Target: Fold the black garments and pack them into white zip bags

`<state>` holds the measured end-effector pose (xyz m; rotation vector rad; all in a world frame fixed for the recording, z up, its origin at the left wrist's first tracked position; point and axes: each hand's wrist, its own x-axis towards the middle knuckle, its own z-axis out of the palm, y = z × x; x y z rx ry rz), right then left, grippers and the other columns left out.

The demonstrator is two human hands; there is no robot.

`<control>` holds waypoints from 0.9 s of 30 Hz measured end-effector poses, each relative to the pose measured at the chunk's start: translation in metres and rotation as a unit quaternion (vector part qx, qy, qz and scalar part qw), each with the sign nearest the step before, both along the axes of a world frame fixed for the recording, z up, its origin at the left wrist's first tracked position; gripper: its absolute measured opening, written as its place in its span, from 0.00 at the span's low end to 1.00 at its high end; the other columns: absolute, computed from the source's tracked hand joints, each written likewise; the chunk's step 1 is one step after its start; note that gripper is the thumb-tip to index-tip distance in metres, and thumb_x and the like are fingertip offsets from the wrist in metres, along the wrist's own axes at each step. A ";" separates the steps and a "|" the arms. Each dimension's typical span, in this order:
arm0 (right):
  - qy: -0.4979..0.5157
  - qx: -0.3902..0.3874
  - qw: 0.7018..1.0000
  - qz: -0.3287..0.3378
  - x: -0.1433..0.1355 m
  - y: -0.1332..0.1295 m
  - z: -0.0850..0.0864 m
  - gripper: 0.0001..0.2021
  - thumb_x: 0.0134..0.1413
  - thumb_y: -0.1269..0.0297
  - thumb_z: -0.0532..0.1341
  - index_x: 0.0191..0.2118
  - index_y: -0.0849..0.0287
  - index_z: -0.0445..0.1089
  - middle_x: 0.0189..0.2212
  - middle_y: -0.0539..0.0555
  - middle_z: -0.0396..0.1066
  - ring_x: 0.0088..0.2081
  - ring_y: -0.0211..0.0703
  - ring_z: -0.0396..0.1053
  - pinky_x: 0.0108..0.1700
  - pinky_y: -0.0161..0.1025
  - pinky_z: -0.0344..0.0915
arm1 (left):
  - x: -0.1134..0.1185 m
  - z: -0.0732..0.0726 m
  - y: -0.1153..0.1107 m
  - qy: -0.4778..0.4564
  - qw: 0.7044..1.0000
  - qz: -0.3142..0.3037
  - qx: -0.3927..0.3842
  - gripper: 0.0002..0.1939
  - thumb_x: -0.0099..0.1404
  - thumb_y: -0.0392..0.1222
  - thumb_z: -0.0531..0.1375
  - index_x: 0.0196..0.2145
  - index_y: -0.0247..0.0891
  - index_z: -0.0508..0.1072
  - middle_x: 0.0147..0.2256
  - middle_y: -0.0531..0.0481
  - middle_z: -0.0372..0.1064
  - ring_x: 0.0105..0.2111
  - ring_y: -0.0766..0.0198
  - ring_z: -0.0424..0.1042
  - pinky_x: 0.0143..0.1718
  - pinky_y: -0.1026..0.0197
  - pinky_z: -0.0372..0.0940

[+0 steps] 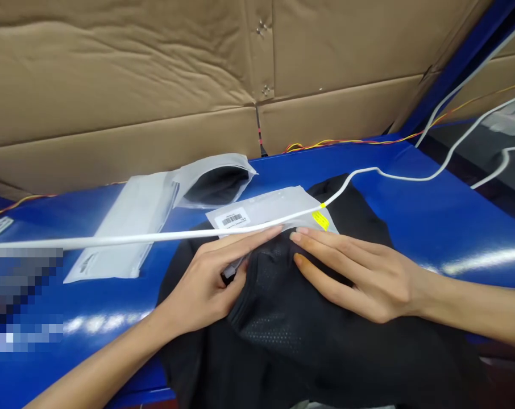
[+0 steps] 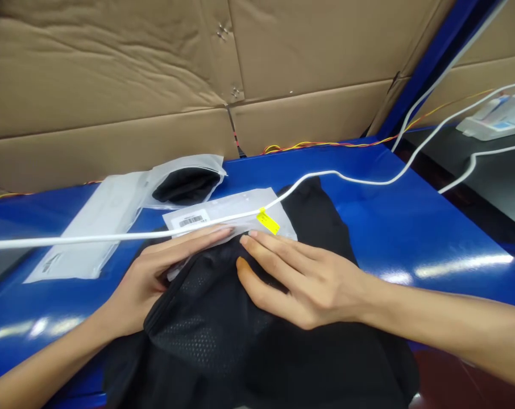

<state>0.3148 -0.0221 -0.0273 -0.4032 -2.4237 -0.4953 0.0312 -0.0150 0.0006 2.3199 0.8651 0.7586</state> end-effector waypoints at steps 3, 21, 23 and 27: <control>0.027 -0.035 0.998 0.039 0.004 0.002 -0.007 0.14 0.64 0.78 0.64 0.54 0.66 0.75 0.55 0.69 0.79 0.63 0.57 0.75 0.64 0.47 0.75 | 0.000 -0.001 -0.001 0.002 1.000 -0.002 -0.013 0.28 0.77 0.39 0.61 0.71 0.53 0.67 0.68 0.50 0.68 0.68 0.52 0.69 0.69 0.51 0.67; -0.073 -0.054 0.992 -0.082 0.009 0.000 -0.013 0.29 0.65 0.81 0.52 0.69 0.59 0.62 0.55 0.69 0.75 0.44 0.50 0.81 0.40 0.41 0.79 | -0.015 -0.015 0.003 0.122 0.972 -0.085 0.184 0.32 0.82 0.44 0.51 0.79 0.41 0.49 0.75 0.42 0.55 0.73 0.55 0.60 0.72 0.55 0.61; -0.061 -0.034 0.994 -0.087 0.009 0.000 -0.011 0.26 0.66 0.80 0.52 0.66 0.60 0.64 0.55 0.68 0.77 0.43 0.48 0.81 0.39 0.41 0.79 | -0.020 -0.018 0.005 0.143 0.962 -0.078 0.218 0.32 0.82 0.44 0.50 0.79 0.41 0.49 0.74 0.40 0.57 0.73 0.54 0.61 0.71 0.53 0.63; -0.041 -0.024 0.995 -0.093 0.007 0.000 -0.009 0.19 0.68 0.80 0.52 0.59 0.62 0.69 0.57 0.65 0.78 0.42 0.46 0.80 0.39 0.39 0.76 | -0.027 -0.022 0.007 0.183 0.960 -0.025 0.210 0.28 0.82 0.38 0.48 0.76 0.47 0.58 0.72 0.47 0.61 0.70 0.53 0.66 0.69 0.52 0.66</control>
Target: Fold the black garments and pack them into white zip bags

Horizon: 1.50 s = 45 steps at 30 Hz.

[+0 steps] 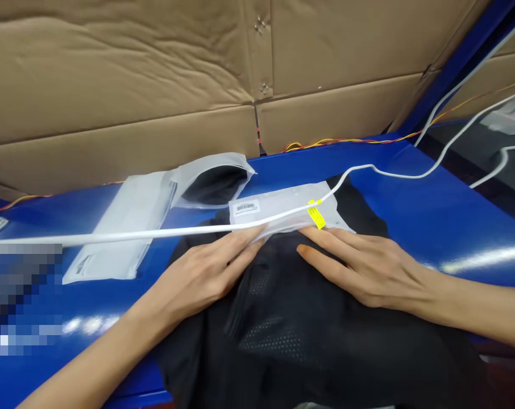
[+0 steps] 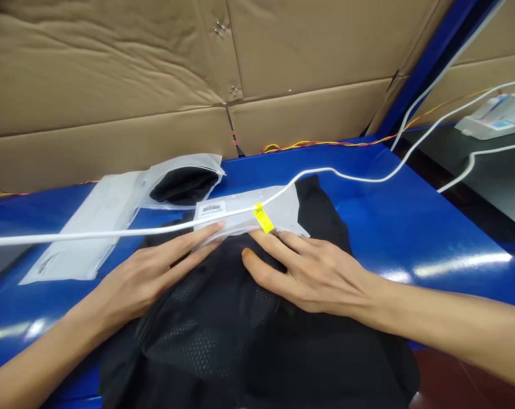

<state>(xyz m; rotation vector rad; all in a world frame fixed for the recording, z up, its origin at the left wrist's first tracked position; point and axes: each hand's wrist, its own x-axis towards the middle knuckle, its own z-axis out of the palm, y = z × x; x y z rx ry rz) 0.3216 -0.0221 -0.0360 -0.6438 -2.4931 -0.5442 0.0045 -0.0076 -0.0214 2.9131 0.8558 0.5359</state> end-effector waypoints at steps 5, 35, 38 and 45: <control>0.034 0.051 0.998 -0.033 0.002 -0.001 -0.001 0.20 0.65 0.82 0.60 0.60 0.65 0.71 0.53 0.62 0.81 0.41 0.46 0.78 0.43 0.40 0.74 | 0.008 0.014 -0.003 -0.028 0.999 0.006 -0.029 0.29 0.80 0.36 0.53 0.75 0.45 0.58 0.66 0.47 0.72 0.62 0.57 0.76 0.67 0.58 0.69; -0.015 0.001 0.999 -0.035 0.008 0.007 0.005 0.22 0.69 0.82 0.55 0.63 0.63 0.71 0.50 0.56 0.79 0.41 0.46 0.66 0.33 0.40 0.59 | 0.018 0.017 -0.006 -0.042 0.987 -0.074 0.134 0.23 0.76 0.28 0.55 0.66 0.34 0.70 0.57 0.46 0.81 0.62 0.60 0.76 0.69 0.55 0.65; -0.012 0.013 0.998 -0.054 0.006 0.005 0.004 0.20 0.67 0.83 0.56 0.60 0.65 0.73 0.45 0.57 0.79 0.38 0.46 0.64 0.33 0.41 0.58 | 0.018 0.015 -0.007 -0.056 0.982 -0.097 0.151 0.19 0.76 0.28 0.54 0.59 0.32 0.75 0.53 0.44 0.82 0.59 0.61 0.77 0.70 0.54 0.65; -0.051 -0.005 0.998 -0.043 0.015 0.016 -0.007 0.32 0.67 0.80 0.54 0.73 0.54 0.59 0.48 0.58 0.75 0.42 0.47 0.64 0.27 0.38 0.49 | 0.022 0.021 -0.010 -0.075 0.984 -0.055 0.149 0.14 0.78 0.30 0.55 0.55 0.36 0.76 0.47 0.50 0.83 0.50 0.66 0.80 0.68 0.58 0.67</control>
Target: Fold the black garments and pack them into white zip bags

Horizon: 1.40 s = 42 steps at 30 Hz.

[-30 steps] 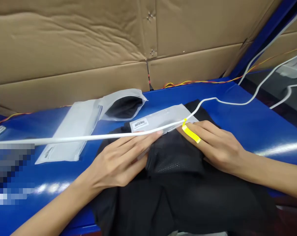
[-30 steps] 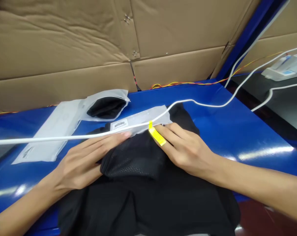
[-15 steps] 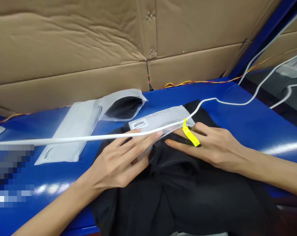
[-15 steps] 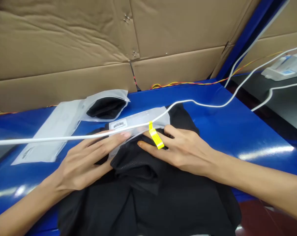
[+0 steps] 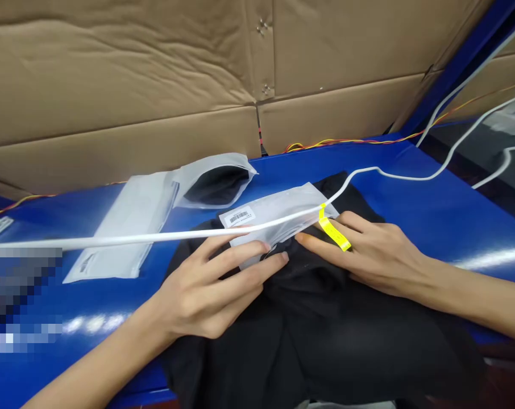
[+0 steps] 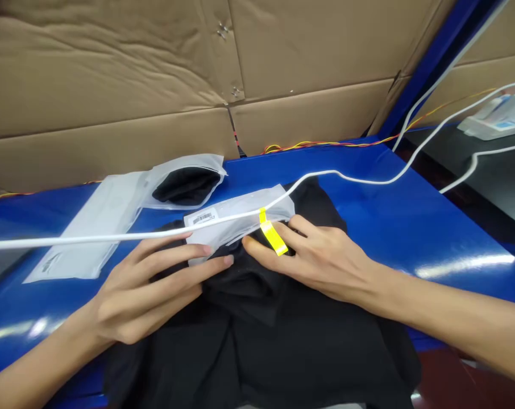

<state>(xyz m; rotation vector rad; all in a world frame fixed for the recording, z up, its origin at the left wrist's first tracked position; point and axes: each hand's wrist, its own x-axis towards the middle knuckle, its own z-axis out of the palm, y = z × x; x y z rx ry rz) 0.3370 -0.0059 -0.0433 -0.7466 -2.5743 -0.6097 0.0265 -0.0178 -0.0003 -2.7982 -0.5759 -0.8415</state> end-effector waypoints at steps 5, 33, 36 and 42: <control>-0.041 -0.028 0.998 0.032 0.004 0.000 0.006 0.44 0.64 0.81 0.56 0.77 0.34 0.46 0.55 0.56 0.73 0.42 0.45 0.65 0.28 0.34 0.49 | -0.002 0.003 0.002 0.043 0.999 -0.009 0.002 0.15 0.76 0.29 0.57 0.55 0.34 0.77 0.46 0.49 0.83 0.49 0.64 0.80 0.68 0.56 0.67; 0.027 0.011 0.999 -0.033 -0.007 -0.015 0.004 0.32 0.56 0.85 0.58 0.65 0.59 0.68 0.54 0.62 0.77 0.47 0.47 0.71 0.31 0.35 0.61 | 0.008 0.004 0.002 0.015 0.996 -0.013 0.091 0.10 0.68 0.28 0.64 0.40 0.42 0.74 0.37 0.57 0.84 0.41 0.60 0.84 0.57 0.50 0.79; 0.014 -0.021 0.999 -0.019 -0.006 -0.010 0.006 0.36 0.48 0.81 0.58 0.66 0.62 0.66 0.55 0.64 0.75 0.49 0.53 0.70 0.29 0.36 0.60 | 0.009 0.002 0.004 0.004 0.997 0.024 0.071 0.09 0.71 0.28 0.62 0.43 0.41 0.73 0.40 0.52 0.84 0.44 0.58 0.84 0.56 0.51 0.79; 0.021 0.021 0.999 -0.016 -0.010 -0.011 0.010 0.31 0.48 0.83 0.54 0.60 0.66 0.69 0.48 0.62 0.78 0.39 0.48 0.70 0.31 0.39 0.63 | 0.008 0.002 0.003 -0.016 0.999 -0.015 0.047 0.10 0.69 0.27 0.64 0.42 0.40 0.74 0.41 0.53 0.85 0.44 0.61 0.84 0.59 0.54 0.76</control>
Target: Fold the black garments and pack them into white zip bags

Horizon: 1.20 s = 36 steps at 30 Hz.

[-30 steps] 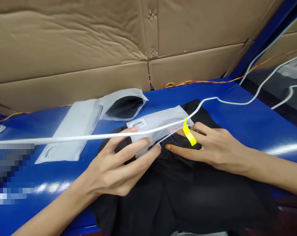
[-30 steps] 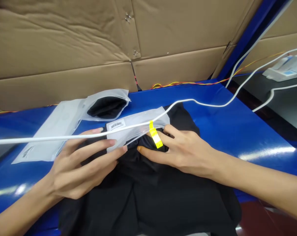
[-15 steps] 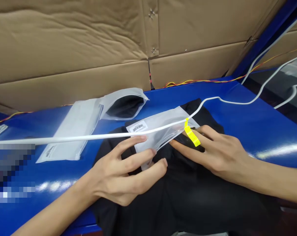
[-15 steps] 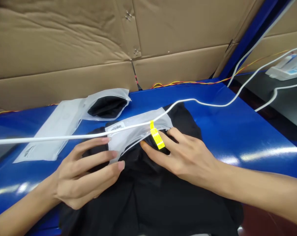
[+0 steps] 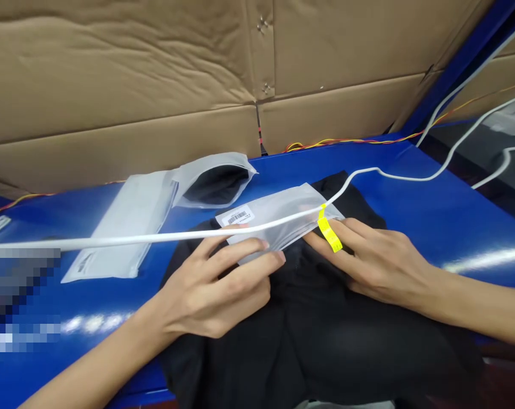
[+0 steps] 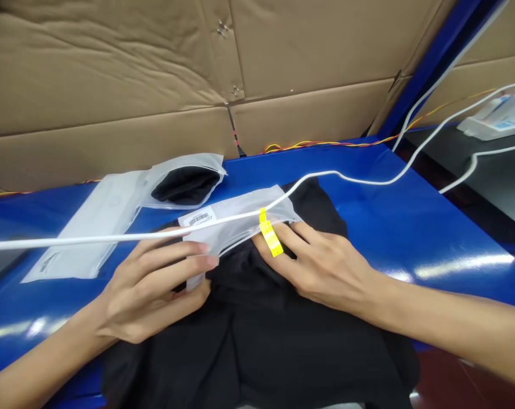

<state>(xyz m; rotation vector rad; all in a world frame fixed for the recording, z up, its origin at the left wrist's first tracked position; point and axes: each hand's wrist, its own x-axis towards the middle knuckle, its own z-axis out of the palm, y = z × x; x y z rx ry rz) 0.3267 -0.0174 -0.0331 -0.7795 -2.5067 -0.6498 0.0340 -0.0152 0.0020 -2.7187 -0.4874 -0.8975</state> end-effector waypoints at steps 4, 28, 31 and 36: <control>0.022 0.029 0.999 -0.019 -0.003 -0.004 0.001 0.23 0.54 0.86 0.53 0.52 0.66 0.72 0.44 0.61 0.79 0.39 0.46 0.71 0.32 0.39 0.63 | 0.001 0.001 -0.004 -0.002 0.999 -0.036 -0.012 0.11 0.66 0.26 0.65 0.40 0.42 0.77 0.40 0.57 0.84 0.43 0.64 0.83 0.66 0.52 0.73; 0.100 0.033 0.991 0.084 -0.003 0.000 -0.008 0.15 0.61 0.74 0.67 0.51 0.51 0.76 0.42 0.52 0.80 0.31 0.38 0.72 0.32 0.34 0.70 | 0.001 -0.004 -0.010 -0.017 1.000 -0.011 -0.020 0.10 0.65 0.26 0.66 0.38 0.40 0.77 0.44 0.53 0.82 0.50 0.58 0.80 0.63 0.47 0.75; 0.052 0.065 0.994 0.066 -0.006 -0.005 -0.005 0.23 0.57 0.81 0.63 0.55 0.51 0.74 0.39 0.53 0.80 0.30 0.39 0.71 0.30 0.34 0.68 | 0.001 -0.002 -0.016 -0.021 0.998 -0.021 -0.048 0.11 0.66 0.25 0.64 0.40 0.39 0.79 0.43 0.52 0.82 0.53 0.60 0.79 0.70 0.48 0.69; 0.045 0.084 0.994 0.045 -0.007 -0.006 -0.004 0.20 0.62 0.77 0.61 0.57 0.55 0.73 0.40 0.58 0.80 0.32 0.42 0.73 0.32 0.35 0.68 | 0.002 -0.002 -0.021 -0.021 0.996 -0.043 -0.071 0.16 0.64 0.22 0.62 0.45 0.39 0.79 0.44 0.53 0.84 0.54 0.60 0.80 0.72 0.47 0.67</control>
